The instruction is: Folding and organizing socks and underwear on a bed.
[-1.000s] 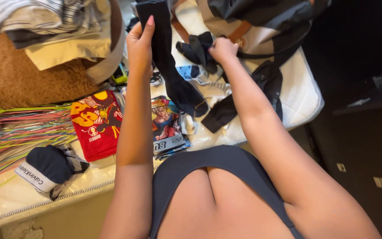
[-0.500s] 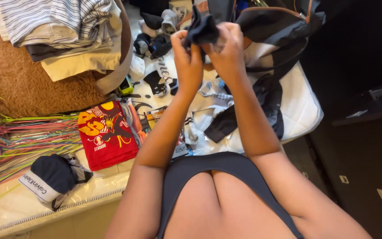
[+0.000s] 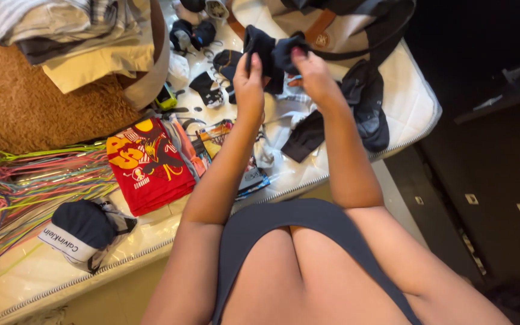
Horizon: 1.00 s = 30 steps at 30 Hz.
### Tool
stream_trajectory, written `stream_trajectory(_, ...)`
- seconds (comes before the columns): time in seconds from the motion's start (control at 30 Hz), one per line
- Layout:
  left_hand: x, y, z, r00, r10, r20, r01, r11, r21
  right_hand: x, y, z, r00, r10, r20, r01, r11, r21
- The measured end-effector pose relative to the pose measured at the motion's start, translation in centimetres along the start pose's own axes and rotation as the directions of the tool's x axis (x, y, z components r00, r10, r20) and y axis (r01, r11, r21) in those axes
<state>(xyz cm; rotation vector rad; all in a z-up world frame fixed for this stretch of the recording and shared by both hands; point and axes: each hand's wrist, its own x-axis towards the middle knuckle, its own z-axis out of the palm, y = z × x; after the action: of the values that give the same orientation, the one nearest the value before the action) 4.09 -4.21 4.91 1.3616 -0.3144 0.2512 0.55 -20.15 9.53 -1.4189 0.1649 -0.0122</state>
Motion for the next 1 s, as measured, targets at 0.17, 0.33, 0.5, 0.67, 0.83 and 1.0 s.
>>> stream_trajectory(0.17,-2.0,-2.0,-1.8,0.953,0.288,0.098,-0.303,0.872,0.385,-4.9,-2.5,4.5,0.932,-0.35,-0.095,0.195,0.703,-0.684)
stream_trajectory(0.33,-3.0,-0.8,-3.0,0.984,-0.112,0.135,0.102,0.991,0.084,-5.8,1.5,6.5,0.85,-0.527,-0.019,0.357,0.601,-0.715)
stream_trajectory(0.5,-3.0,-1.6,-3.5,0.974,-0.216,0.065,0.22,0.974,-0.053,-5.8,1.7,7.8,0.863,-0.505,0.017,0.394,0.651,-0.649)
stream_trajectory(0.67,-3.0,-2.8,-4.3,0.969,-0.245,-0.03,0.226,0.929,-0.292,-3.7,6.0,7.2,0.832,-0.537,-0.14,0.322,0.672,-0.667)
stream_trajectory(0.83,-4.3,-3.9,-5.3,0.821,-0.56,0.113,0.504,0.616,-0.605,0.0,12.6,3.6,0.793,-0.578,-0.193,0.317,0.662,-0.679)
stream_trajectory(1.0,-4.8,-0.1,-7.6,0.714,-0.409,0.568,0.688,0.265,-0.675,0.7,11.3,3.4,0.975,-0.101,-0.198,0.151,0.954,0.258)
